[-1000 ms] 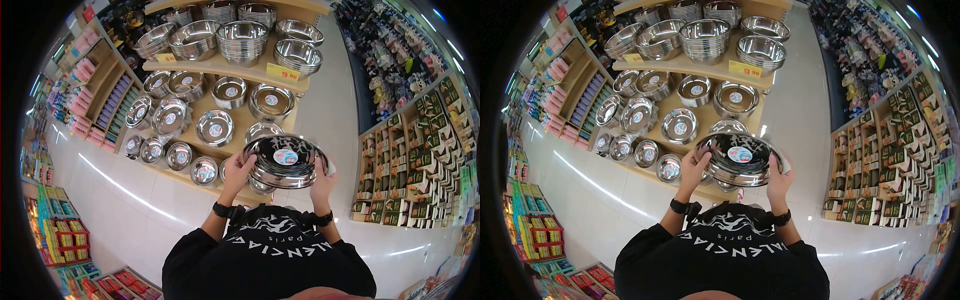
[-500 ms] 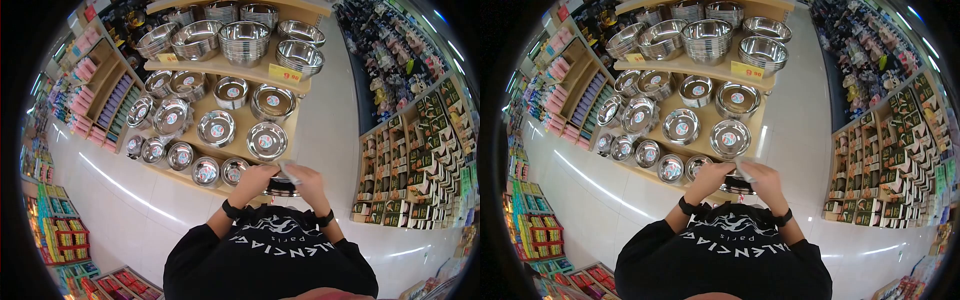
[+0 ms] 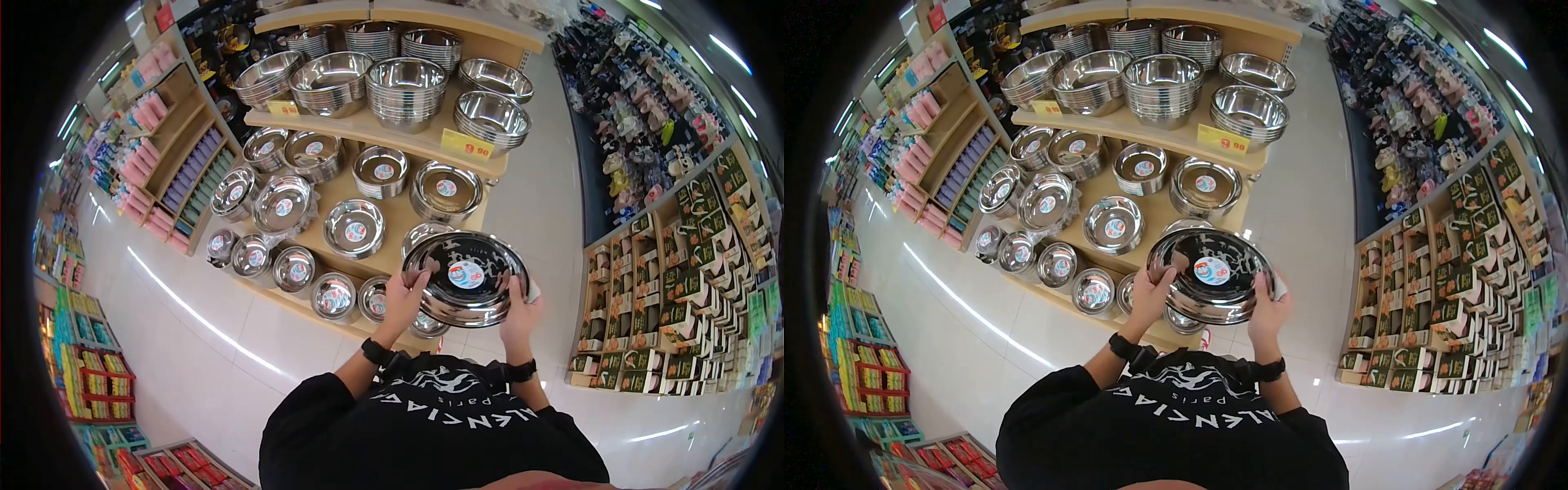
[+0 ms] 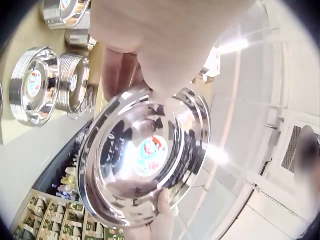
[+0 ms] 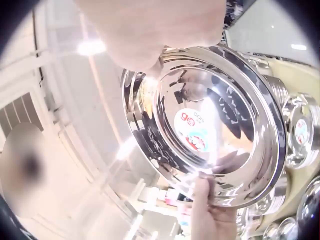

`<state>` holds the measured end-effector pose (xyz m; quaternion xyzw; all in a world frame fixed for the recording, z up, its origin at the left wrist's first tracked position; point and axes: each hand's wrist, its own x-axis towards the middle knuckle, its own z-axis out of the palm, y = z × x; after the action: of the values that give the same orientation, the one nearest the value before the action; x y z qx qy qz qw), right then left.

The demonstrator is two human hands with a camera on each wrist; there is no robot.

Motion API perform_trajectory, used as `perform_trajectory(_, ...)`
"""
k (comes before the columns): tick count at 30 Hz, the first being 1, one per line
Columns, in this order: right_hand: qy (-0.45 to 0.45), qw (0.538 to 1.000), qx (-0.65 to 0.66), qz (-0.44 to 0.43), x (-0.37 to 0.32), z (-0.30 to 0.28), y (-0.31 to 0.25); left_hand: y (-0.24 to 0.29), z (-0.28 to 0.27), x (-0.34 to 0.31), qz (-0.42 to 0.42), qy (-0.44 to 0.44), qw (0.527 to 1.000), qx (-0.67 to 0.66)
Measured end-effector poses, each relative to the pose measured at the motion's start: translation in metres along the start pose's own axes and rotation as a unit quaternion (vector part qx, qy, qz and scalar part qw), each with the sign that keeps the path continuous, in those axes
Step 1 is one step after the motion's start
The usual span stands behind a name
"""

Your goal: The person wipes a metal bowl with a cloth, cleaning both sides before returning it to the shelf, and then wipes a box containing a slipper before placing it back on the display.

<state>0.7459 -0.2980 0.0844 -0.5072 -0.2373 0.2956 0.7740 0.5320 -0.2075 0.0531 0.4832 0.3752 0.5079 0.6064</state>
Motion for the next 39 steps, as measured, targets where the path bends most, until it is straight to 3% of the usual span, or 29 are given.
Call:
perform_trajectory(1,-0.002,1.0,-0.023,-0.001,-0.003,0.001,0.001,0.014,0.002,-0.002,0.043,-0.005,0.999,0.01)
perform_trajectory(5,-0.047,0.985,-0.166,-0.031,0.002,-0.001,-0.01,-0.011,-0.019,-0.001,0.075,-0.033,0.982,0.17)
perform_trajectory(9,-0.156,0.91,-0.369,-0.111,-0.008,0.008,-0.026,0.035,-0.011,-0.007,0.146,-0.151,0.882,0.422)
perform_trajectory(12,-0.3,0.807,-0.436,-0.261,-0.014,0.011,-0.008,0.016,-0.003,-0.013,0.273,-0.193,0.825,0.456)
perform_trajectory(13,-0.31,0.804,-0.44,-0.254,-0.018,0.015,-0.009,0.01,-0.001,-0.015,0.286,-0.195,0.822,0.452)
perform_trajectory(15,-0.328,0.797,-0.447,-0.241,-0.026,0.022,-0.013,0.01,-0.001,-0.017,0.281,-0.161,0.86,0.394)
perform_trajectory(20,-0.23,0.862,-0.375,-0.253,-0.018,0.013,-0.002,0.026,0.002,-0.014,0.192,-0.077,0.938,0.279)
perform_trajectory(21,-0.197,0.873,-0.368,-0.253,-0.015,0.009,-0.003,0.02,0.0,-0.007,0.221,-0.051,0.94,0.254)
perform_trajectory(24,-0.032,0.977,-0.205,-0.047,-0.007,-0.005,-0.008,0.015,-0.011,0.004,0.165,0.045,0.966,0.193)
perform_trajectory(25,-0.014,0.996,-0.084,-0.013,-0.004,-0.006,-0.008,0.026,-0.019,0.0,0.073,0.019,0.969,0.235)
perform_trajectory(28,-0.009,0.994,0.109,-0.01,-0.011,0.004,-0.011,0.019,-0.005,-0.005,0.068,0.039,0.994,0.078)
perform_trajectory(29,-0.016,0.994,0.104,0.027,-0.014,0.004,-0.012,0.011,0.007,0.0,0.181,0.069,0.978,0.083)
perform_trajectory(32,-0.038,0.997,0.069,-0.002,-0.011,0.005,-0.012,0.023,-0.004,-0.006,0.079,0.014,0.989,0.128)
perform_trajectory(35,-0.013,0.994,-0.086,-0.065,-0.003,-0.012,0.002,0.03,-0.012,-0.009,0.077,-0.02,0.959,0.271)
perform_trajectory(38,-0.056,0.976,-0.195,-0.077,-0.003,-0.013,-0.007,0.031,-0.016,-0.007,0.109,-0.05,0.936,0.331)
perform_trajectory(39,-0.055,0.963,-0.261,-0.044,-0.005,-0.012,-0.013,0.03,-0.016,-0.007,0.139,-0.058,0.931,0.332)
